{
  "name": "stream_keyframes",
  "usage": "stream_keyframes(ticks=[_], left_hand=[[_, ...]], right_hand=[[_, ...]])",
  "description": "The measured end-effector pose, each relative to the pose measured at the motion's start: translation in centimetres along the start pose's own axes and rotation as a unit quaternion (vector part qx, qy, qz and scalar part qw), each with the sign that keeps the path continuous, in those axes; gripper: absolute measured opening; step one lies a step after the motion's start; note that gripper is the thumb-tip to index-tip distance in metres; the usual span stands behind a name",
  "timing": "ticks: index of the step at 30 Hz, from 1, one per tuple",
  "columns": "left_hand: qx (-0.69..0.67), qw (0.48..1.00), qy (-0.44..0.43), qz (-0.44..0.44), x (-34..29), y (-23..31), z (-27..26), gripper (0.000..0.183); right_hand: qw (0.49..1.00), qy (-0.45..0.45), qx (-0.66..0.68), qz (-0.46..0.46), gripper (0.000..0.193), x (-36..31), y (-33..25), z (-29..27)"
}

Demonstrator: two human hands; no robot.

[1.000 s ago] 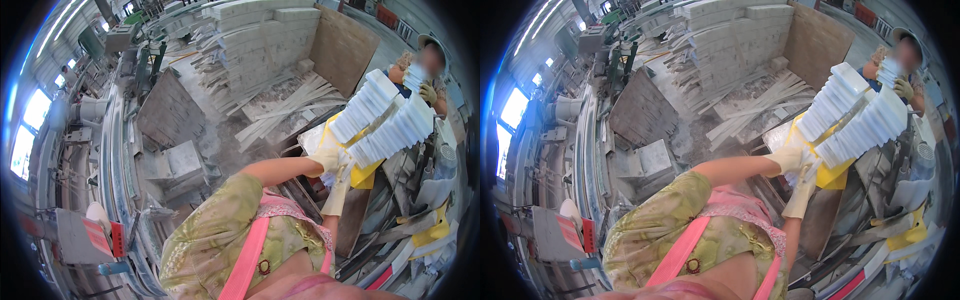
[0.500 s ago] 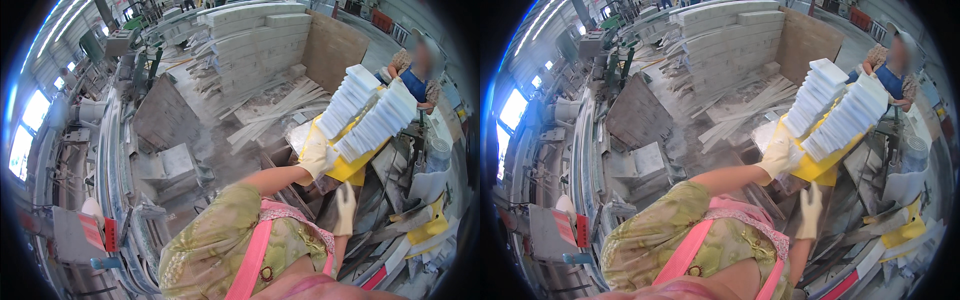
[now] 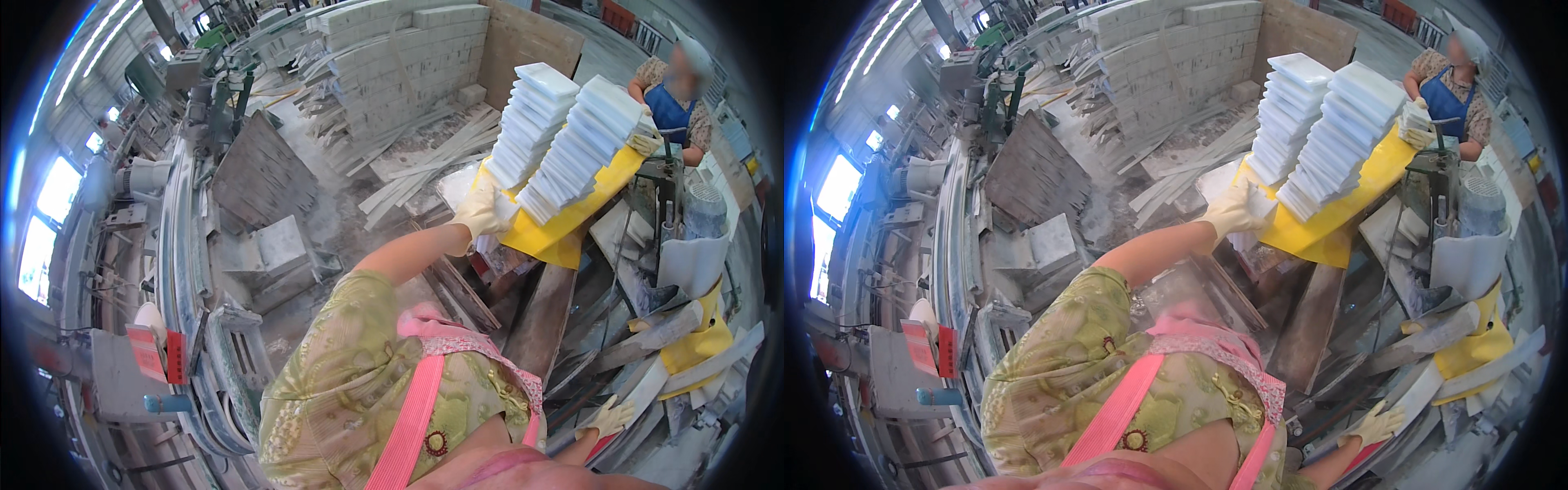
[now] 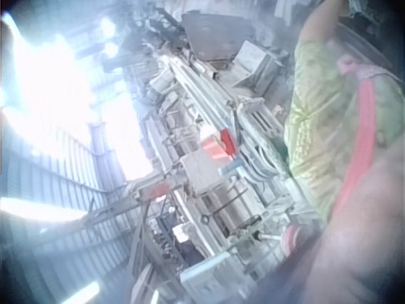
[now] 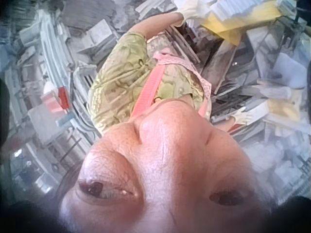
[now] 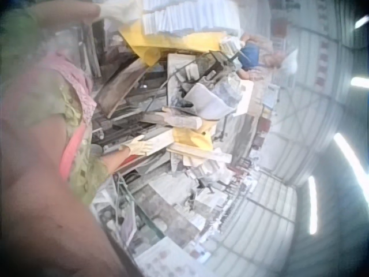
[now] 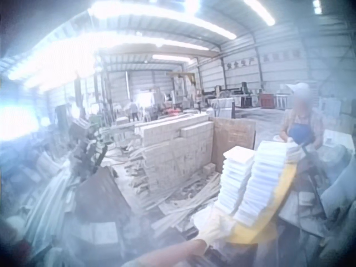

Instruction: The person repeatedly picks up stacks of white rectangular items from a yellow tray and places them onto a larger pile. The person also handles a white plastic basket, moving it aside to access the workspace.

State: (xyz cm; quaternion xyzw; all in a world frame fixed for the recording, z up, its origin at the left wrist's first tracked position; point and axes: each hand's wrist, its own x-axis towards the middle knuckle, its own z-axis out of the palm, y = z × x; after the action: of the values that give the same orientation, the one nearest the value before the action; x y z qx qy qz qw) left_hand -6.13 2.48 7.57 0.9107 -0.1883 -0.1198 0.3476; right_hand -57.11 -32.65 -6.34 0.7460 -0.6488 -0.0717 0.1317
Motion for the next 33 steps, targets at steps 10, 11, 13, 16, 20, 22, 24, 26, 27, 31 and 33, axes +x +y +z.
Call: stream_keyframes(ticks=[10, 11, 13, 16, 20, 22, 24, 26, 27, 31, 33], left_hand=[[0.020, 0.997, -0.014, -0.072, 0.1, 0.3, 0.7, 0.104], [0.015, 0.997, -0.013, -0.068, 0.1, 0.2, 0.7, 0.104], [0.033, 0.997, -0.017, -0.068, 0.3, 0.2, 0.7, 0.104], [0.084, 0.994, -0.026, -0.067, 0.6, 0.4, 0.7, 0.105], [0.106, 0.991, -0.022, -0.072, 0.6, 0.4, 0.8, 0.107], [0.112, 0.992, -0.008, -0.063, 0.5, 0.4, 0.9, 0.108], [0.124, 0.990, -0.008, -0.061, 0.6, 0.4, 0.8, 0.109], [0.131, 0.989, -0.021, -0.071, 0.6, 0.4, 0.8, 0.110], [0.120, 0.990, -0.026, -0.074, 0.6, 0.4, 0.8, 0.109], [0.091, 0.994, 0.003, -0.061, 0.3, 0.2, 0.9, 0.106], [0.093, 0.995, 0.009, -0.047, 0.3, 0.1, 0.9, 0.104]], right_hand=[[0.931, 0.035, 0.337, -0.133, 0.054, 0.9, 5.8, 1.7], [0.927, 0.023, 0.340, -0.154, 0.058, 1.2, 6.6, 1.2], [0.954, -0.013, 0.239, -0.179, 0.077, 1.4, 7.1, 0.1], [0.983, -0.028, 0.083, -0.164, 0.087, 1.7, 6.1, -1.5], [0.992, 0.009, 0.004, -0.126, 0.091, 2.3, 3.6, -2.2], [0.992, 0.038, -0.021, -0.121, 0.087, 2.2, 2.8, -2.0], [0.989, 0.018, -0.056, -0.138, 0.083, 2.1, 2.5, -1.8], [0.987, 0.006, -0.067, -0.149, 0.078, 2.1, 2.9, -1.9], [0.986, 0.009, -0.065, -0.153, 0.076, 2.2, 3.4, -2.1], [0.967, -0.001, 0.204, -0.154, 0.061, 4.3, 4.9, -3.6], [0.972, 0.056, 0.160, -0.162, 0.052, 5.7, 5.0, -4.2]])
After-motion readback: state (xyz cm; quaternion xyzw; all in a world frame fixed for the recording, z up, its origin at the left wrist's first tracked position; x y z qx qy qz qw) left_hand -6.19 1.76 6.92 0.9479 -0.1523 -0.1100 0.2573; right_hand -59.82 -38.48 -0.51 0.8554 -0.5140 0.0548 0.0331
